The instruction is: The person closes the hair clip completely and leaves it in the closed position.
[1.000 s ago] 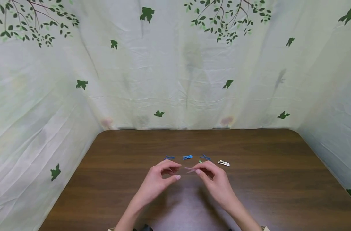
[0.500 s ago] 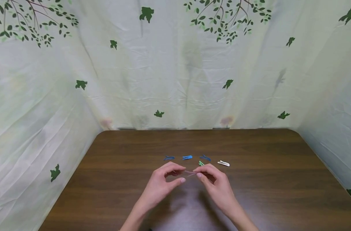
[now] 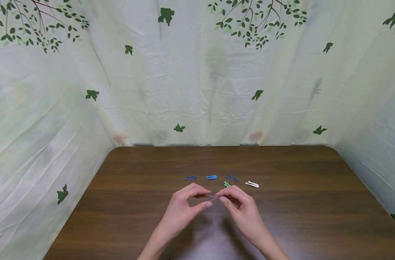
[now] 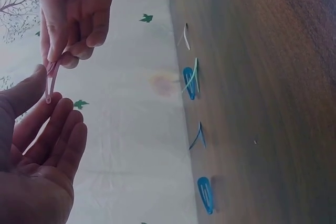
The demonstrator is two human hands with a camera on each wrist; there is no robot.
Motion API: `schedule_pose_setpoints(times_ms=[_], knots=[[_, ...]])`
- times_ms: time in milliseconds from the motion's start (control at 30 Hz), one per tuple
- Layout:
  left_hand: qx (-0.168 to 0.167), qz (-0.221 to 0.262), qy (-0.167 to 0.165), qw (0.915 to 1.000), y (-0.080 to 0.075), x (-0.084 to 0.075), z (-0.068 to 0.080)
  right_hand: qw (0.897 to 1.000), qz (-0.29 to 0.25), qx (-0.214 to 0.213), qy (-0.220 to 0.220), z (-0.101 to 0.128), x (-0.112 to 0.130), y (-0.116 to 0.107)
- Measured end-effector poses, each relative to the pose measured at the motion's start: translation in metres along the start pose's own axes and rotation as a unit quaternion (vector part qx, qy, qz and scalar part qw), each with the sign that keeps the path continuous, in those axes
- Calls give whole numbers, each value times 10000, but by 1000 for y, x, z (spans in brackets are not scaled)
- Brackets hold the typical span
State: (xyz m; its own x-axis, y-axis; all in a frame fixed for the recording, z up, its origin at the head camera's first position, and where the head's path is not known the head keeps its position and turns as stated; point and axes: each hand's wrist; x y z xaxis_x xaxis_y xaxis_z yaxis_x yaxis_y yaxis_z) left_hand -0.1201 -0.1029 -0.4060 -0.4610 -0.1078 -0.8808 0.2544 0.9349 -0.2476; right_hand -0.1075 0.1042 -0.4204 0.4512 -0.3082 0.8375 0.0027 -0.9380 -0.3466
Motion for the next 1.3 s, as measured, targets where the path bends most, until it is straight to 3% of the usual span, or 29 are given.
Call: schedule_pose_setpoints(times_ms=[233,567,800,1033,1300], knots=[[-84,-170,159,9997,1,1,0,9999,-85,79,-89,1,-1,1],[-408,-700,730,9940,2,2,0,9999,-56,131,-42,3,5,3],[-521,-837,634,9931,4,1,0,9999,-103,11,-133,1,25,1],[-551,-789,447,9944,6,1,0,9995,-101,-118,-278,1,1,5],[-678,-784,466,9935,8,1,0,9948,301,-683,-688,3,-1,12]])
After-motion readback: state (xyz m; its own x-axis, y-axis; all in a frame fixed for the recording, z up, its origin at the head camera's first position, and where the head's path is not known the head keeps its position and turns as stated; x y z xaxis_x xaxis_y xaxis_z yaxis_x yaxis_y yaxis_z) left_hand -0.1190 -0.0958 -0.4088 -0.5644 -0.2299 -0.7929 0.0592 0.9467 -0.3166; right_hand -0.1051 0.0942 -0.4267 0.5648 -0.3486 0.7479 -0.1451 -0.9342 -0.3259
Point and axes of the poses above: each hand's wrist, its own z-axis away from the middle knuckle, its own y-axis out of the palm, x = y × z, and after that the axes turned 11 degrees about z, right-handed
